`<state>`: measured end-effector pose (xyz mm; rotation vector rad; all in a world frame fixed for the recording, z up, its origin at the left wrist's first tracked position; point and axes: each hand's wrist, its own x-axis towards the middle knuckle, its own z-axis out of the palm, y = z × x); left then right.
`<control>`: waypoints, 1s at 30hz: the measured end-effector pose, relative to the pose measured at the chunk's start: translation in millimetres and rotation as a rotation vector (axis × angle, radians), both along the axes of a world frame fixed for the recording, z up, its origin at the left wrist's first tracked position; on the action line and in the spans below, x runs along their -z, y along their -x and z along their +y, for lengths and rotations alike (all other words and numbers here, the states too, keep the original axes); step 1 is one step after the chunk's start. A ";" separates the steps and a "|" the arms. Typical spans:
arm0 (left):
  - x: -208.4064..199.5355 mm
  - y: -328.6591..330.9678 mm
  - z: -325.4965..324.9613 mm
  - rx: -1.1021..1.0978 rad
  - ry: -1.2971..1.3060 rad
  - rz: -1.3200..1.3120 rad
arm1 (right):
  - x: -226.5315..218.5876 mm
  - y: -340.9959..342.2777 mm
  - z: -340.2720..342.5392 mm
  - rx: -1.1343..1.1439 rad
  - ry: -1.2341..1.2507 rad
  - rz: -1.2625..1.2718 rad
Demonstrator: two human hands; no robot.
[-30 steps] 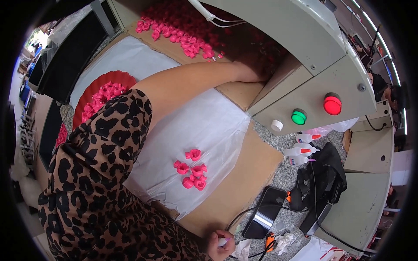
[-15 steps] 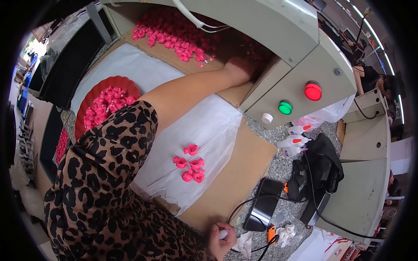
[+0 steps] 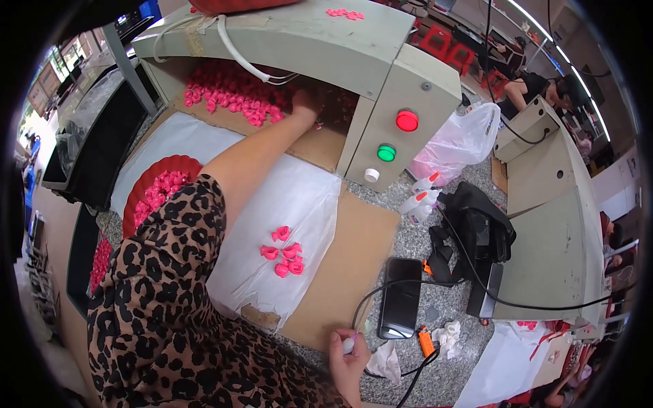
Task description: The person applies glue to small pink plastic toy components with a glue bottle.
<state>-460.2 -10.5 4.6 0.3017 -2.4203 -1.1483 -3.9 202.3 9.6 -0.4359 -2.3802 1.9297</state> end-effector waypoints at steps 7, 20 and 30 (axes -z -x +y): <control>-73.6 -108.6 -3.6 0.285 -1.157 -0.358 | -11.0 7.3 -2.3 0.103 0.191 -0.080; -7.8 -363.9 90.6 0.687 -0.437 -0.324 | 12.5 15.1 -1.5 0.061 0.233 0.051; 6.6 -372.4 89.5 0.694 0.045 0.131 | 30.9 27.0 6.1 -0.098 -0.053 0.105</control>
